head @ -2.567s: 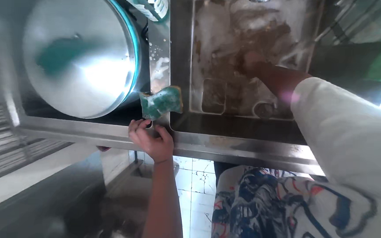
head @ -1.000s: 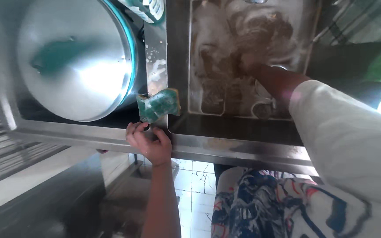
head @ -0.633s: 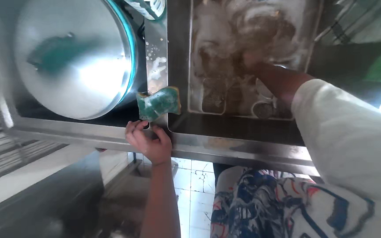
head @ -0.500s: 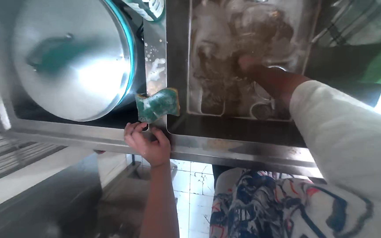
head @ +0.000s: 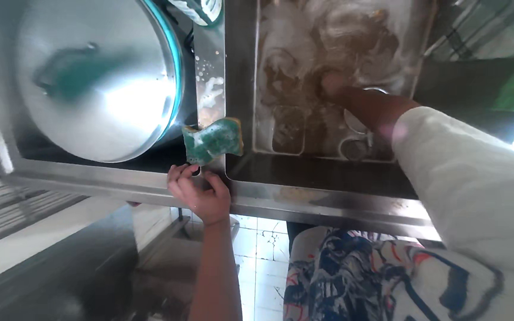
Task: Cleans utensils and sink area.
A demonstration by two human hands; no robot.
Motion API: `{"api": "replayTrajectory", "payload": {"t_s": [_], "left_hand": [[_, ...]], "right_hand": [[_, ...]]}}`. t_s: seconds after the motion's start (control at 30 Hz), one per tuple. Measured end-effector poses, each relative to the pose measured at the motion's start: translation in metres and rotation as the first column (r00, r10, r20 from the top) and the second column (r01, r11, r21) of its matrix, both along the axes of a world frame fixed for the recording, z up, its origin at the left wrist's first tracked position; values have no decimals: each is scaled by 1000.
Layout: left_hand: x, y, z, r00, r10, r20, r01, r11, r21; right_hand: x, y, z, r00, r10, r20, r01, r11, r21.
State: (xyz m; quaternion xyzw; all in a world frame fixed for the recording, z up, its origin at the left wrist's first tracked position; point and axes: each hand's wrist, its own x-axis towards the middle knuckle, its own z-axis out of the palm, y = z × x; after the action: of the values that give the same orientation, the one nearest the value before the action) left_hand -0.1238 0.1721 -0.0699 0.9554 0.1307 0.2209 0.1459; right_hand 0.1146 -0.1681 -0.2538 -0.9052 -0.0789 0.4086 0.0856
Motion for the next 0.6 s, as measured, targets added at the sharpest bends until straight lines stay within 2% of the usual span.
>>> {"api": "replayTrajectory", "payload": {"t_s": [0.07, 0.17, 0.23, 0.33, 0.43, 0.53, 0.6], "left_hand": [[-1, 1, 0, 1000, 2, -5, -2, 1000, 6], [-1, 2, -2, 1000, -6, 6, 6, 1000, -1], [-2, 3, -2, 1000, -14, 7, 14, 1000, 0], [-2, 2, -2, 1000, -20, 7, 20, 1000, -10], [-2, 4, -2, 1000, -13, -1, 13, 1000, 4], [-1, 1, -2, 1000, -5, -2, 5, 1000, -2], [0, 2, -2, 1000, -4, 0, 4, 1000, 0]], "right_hand": [[1, -1, -2, 997, -78, 1, 78, 997, -2], [-2, 0, -4, 999, -44, 1, 44, 999, -7], [-2, -3, -3, 995, -100, 14, 100, 994, 33], [-5, 0, 3, 1000, -14, -10, 15, 999, 40], [0, -4, -2, 998, -56, 34, 56, 998, 12], [-7, -1, 4, 1000, 11, 12, -11, 1000, 14], [3, -6, 3, 998, -57, 15, 56, 997, 54]]}}
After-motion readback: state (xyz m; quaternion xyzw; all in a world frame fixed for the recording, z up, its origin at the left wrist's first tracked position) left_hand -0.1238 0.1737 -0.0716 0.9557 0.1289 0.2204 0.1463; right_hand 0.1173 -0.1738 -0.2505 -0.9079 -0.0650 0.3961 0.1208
